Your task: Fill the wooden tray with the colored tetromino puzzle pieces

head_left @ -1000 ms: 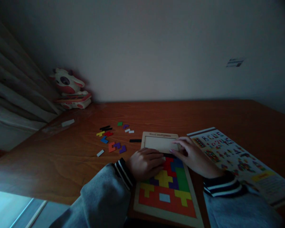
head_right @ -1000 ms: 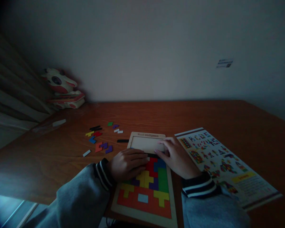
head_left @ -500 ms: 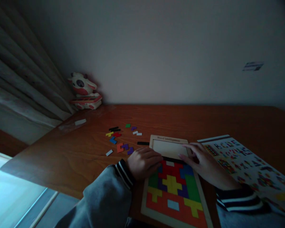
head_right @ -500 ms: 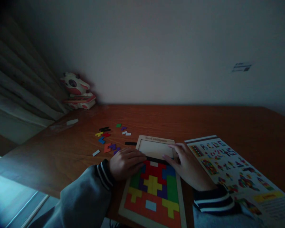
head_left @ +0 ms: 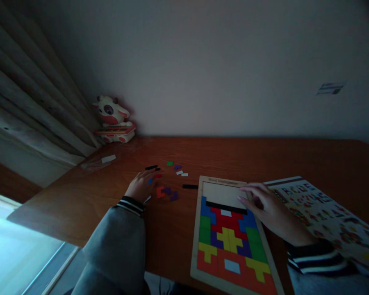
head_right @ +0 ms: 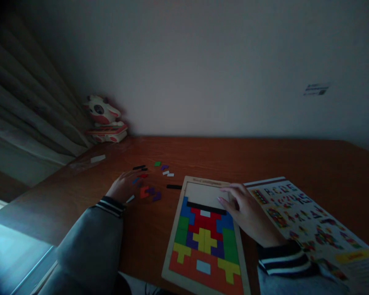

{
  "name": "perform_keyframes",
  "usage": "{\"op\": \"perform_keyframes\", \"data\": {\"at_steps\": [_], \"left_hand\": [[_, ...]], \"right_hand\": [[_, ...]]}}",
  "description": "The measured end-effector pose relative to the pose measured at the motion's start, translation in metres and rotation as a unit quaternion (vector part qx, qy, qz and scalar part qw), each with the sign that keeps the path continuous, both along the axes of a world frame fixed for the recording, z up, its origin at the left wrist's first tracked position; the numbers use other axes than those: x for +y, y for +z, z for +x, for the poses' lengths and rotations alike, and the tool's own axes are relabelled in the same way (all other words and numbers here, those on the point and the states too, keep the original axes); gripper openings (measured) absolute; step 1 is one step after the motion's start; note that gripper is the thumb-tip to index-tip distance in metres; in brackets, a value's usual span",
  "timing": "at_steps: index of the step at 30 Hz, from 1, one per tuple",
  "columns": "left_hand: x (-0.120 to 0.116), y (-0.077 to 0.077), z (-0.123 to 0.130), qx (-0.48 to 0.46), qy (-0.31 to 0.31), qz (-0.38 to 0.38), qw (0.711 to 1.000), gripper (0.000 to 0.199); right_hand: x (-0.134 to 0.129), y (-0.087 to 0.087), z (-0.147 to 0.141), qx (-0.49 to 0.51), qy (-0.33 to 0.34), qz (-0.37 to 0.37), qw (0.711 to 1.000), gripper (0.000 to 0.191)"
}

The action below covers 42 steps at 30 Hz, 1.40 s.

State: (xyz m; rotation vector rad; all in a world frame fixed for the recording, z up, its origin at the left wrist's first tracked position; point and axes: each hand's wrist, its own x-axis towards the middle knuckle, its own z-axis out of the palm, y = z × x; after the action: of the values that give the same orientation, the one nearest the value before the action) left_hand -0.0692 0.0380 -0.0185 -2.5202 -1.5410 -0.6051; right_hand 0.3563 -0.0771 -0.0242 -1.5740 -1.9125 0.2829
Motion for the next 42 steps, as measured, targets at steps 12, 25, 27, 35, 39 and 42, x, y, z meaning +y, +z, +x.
{"op": "perform_keyframes", "data": {"at_steps": [12,25,27,35,39,42], "left_hand": [[0.056,0.006,0.002,0.013,0.11,-0.137,0.984,0.031],[0.046,0.015,0.018,-0.016,0.081,-0.167,0.982,0.026],[0.046,0.015,0.017,-0.037,0.074,-0.171,0.982,0.025],[0.05,0.009,0.022,-0.128,0.027,-0.213,0.968,0.03],[0.047,0.01,0.033,-0.153,0.009,-0.229,0.961,0.029],[0.043,0.013,0.043,-0.163,0.004,-0.239,0.957,0.028]], "right_hand": [[0.064,0.055,-0.139,-0.229,0.125,-0.08,0.962,0.017],[0.128,0.053,-0.172,-0.172,0.218,-0.247,0.928,0.014],[0.124,0.055,-0.17,-0.147,0.218,-0.228,0.937,0.012],[0.08,0.05,-0.087,0.041,0.088,-0.09,0.991,0.032],[0.058,0.029,-0.034,0.141,-0.043,-0.034,0.989,0.049],[0.044,0.01,-0.015,0.17,-0.075,-0.029,0.982,0.05]]}}
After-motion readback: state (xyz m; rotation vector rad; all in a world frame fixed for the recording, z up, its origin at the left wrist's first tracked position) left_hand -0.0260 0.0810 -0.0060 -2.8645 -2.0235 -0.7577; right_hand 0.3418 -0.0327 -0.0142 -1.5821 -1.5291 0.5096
